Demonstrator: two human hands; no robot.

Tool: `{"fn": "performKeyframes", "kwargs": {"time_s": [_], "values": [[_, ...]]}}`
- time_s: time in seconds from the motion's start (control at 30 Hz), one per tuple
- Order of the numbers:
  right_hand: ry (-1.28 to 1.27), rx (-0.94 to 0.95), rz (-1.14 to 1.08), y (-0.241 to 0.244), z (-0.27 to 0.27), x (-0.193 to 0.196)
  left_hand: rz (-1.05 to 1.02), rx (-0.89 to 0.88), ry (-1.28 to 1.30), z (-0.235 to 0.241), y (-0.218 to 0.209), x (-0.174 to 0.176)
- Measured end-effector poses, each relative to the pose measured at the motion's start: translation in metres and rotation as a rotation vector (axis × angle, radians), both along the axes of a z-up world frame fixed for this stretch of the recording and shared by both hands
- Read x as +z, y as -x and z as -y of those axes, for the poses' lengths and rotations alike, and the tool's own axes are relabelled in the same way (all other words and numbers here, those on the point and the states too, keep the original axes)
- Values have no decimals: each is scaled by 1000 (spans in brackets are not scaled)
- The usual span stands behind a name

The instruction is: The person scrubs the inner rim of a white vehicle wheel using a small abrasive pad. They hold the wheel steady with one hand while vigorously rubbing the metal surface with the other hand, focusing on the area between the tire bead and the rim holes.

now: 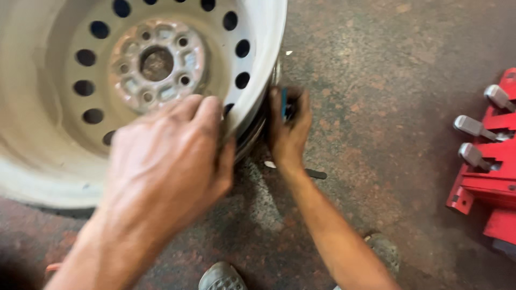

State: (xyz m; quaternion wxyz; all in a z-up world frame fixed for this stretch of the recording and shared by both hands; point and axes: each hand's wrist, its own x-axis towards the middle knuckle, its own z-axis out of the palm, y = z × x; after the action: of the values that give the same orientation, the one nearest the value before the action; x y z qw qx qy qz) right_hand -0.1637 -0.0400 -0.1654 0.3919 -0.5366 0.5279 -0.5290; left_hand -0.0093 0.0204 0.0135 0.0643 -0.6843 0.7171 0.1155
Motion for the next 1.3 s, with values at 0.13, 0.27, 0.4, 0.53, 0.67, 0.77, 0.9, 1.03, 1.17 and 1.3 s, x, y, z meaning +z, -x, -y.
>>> {"fn": "performKeyframes", "kwargs": {"time_s": [0.13,0.27,0.4,0.53,0.67,0.77,0.9,1.03,1.17,1.3], "values": [[8,17,185,-14,17,4,294,-195,474,-44,-61,7],[43,-164,-56,-23,31,-14,364,-79,346,-60,-70,-7],[70,13,166,-20,79,-23,338,-41,425,-42,-16,-18],[-91,289,314,-6,131,-17,206,106,221,-15,16,-16],[219,-66,-366,6,33,-17,230,99,252,-8,1,1],[161,-125,-328,-4,0,-16,197,42,355,-13,6,-4],[-91,78,-216,0,121,-3,151,5,442,-14,3,-7],[267,-24,-529,11,63,3,139,20,365,-12,0,0],[138,-67,-544,9,47,-1,142,11,357,-14,-2,-7],[7,68,-424,1,126,10,149,22,368,-15,-3,-5]]}}
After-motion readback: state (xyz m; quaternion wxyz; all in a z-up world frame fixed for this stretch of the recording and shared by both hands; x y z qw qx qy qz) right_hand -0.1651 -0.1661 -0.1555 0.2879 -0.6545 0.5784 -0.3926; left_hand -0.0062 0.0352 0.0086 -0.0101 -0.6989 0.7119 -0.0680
